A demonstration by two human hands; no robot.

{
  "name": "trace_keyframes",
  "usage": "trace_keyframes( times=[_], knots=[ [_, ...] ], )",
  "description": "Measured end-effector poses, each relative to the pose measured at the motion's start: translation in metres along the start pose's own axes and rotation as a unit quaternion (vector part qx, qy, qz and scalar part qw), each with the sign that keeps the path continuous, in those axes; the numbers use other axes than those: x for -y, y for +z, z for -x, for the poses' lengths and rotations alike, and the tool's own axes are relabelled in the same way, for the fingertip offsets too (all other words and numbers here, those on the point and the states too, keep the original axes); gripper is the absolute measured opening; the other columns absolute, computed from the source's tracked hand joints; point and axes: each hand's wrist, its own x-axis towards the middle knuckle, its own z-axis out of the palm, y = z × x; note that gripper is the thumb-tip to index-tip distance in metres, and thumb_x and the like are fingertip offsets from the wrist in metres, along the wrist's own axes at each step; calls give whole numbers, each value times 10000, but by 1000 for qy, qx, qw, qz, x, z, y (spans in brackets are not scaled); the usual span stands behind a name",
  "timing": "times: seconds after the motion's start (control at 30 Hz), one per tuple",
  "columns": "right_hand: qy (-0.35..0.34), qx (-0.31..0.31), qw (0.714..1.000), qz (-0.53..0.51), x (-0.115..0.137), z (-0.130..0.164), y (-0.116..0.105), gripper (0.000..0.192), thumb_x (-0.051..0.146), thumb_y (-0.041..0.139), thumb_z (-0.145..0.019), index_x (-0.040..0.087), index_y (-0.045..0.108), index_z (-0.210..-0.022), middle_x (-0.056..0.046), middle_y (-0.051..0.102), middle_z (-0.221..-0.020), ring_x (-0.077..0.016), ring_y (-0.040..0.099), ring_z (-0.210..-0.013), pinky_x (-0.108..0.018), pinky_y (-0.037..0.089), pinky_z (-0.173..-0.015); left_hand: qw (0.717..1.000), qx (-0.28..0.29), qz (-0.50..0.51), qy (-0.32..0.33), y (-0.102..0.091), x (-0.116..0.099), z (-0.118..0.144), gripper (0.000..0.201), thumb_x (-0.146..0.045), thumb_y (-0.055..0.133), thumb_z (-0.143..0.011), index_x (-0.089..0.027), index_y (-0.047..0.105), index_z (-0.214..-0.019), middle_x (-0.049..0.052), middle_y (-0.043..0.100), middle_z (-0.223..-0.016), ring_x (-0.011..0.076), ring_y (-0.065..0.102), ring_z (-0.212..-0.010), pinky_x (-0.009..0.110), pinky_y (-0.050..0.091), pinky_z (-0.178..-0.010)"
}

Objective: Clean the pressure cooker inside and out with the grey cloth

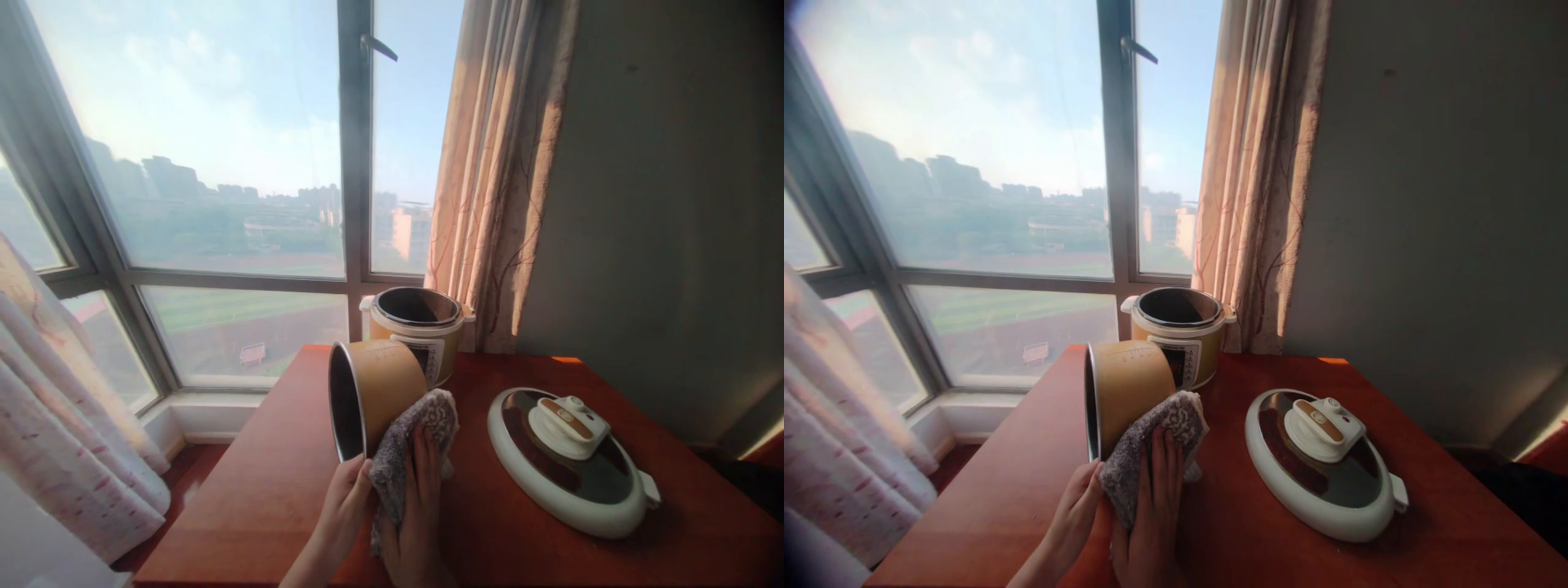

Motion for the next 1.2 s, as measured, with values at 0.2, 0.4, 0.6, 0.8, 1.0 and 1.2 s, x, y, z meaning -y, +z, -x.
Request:
trace_keyframes(
  times=[0.2, 0.4, 0.6, 0.8, 1.0, 1.2],
  knots=[
    [-37, 17, 999, 2, 1, -48, -14, 656, 256, 402, -892, 132, 268, -1522, -135, 256, -1604, -345, 183, -1486, -612, 221, -1146, 998, 42, 36, -2, 3, -5, 2, 643, -740, 530, -805, -130, 697, -686, 56, 627, -649, 181, 541, -674, 243, 471, -630],
    [-39, 107, 993, -14, 18, -135, -39, 588, 245, 494, -826, 162, 474, -1408, -85, 453, -1511, -281, 322, -1423, -496, 168, -1181, 1000, 15, 9, -22, 6, -2, 15, 725, -811, 489, -764, -130, 673, -597, 67, 611, -606, 171, 520, -601, 247, 451, -562],
    [23, 226, 974, -5, 28, -201, -39, 351, 327, 533, -835, 216, 660, -1143, -72, 685, -1197, -262, 565, -1137, -416, 354, -1020, 997, -29, -6, -66, 1, 0, 41, 661, -758, 552, -770, -143, 768, -878, 112, 734, -902, 287, 643, -930, 375, 511, -928],
    [30, 275, 961, 9, 23, -220, -29, 252, 386, 556, -813, 234, 701, -954, -59, 703, -1048, -259, 590, -1037, -380, 387, -941, 999, 17, -32, -25, -13, 13, 43, 618, -682, 532, -836, -181, 751, -1124, 125, 724, -1119, 322, 609, -1125, 411, 457, -1044],
    [40, 198, 979, 7, 23, -209, -26, 262, 328, 558, -831, 257, 690, -1047, -40, 693, -1086, -233, 567, -1082, -359, 363, -1005, 991, 51, -103, 62, -27, 37, 39, 570, -670, 541, -829, -204, 799, -1034, 146, 749, -1057, 346, 647, -1016, 432, 510, -968],
    [3, 174, 985, 2, 28, -190, -32, 426, 292, 547, -844, 213, 615, -1257, -77, 634, -1290, -255, 510, -1221, -421, 302, -1108, 991, 6, -121, 63, -20, 37, 42, 570, -670, 530, -836, -186, 811, -943, 146, 755, -965, 330, 645, -941, 407, 520, -907]
  ],
)
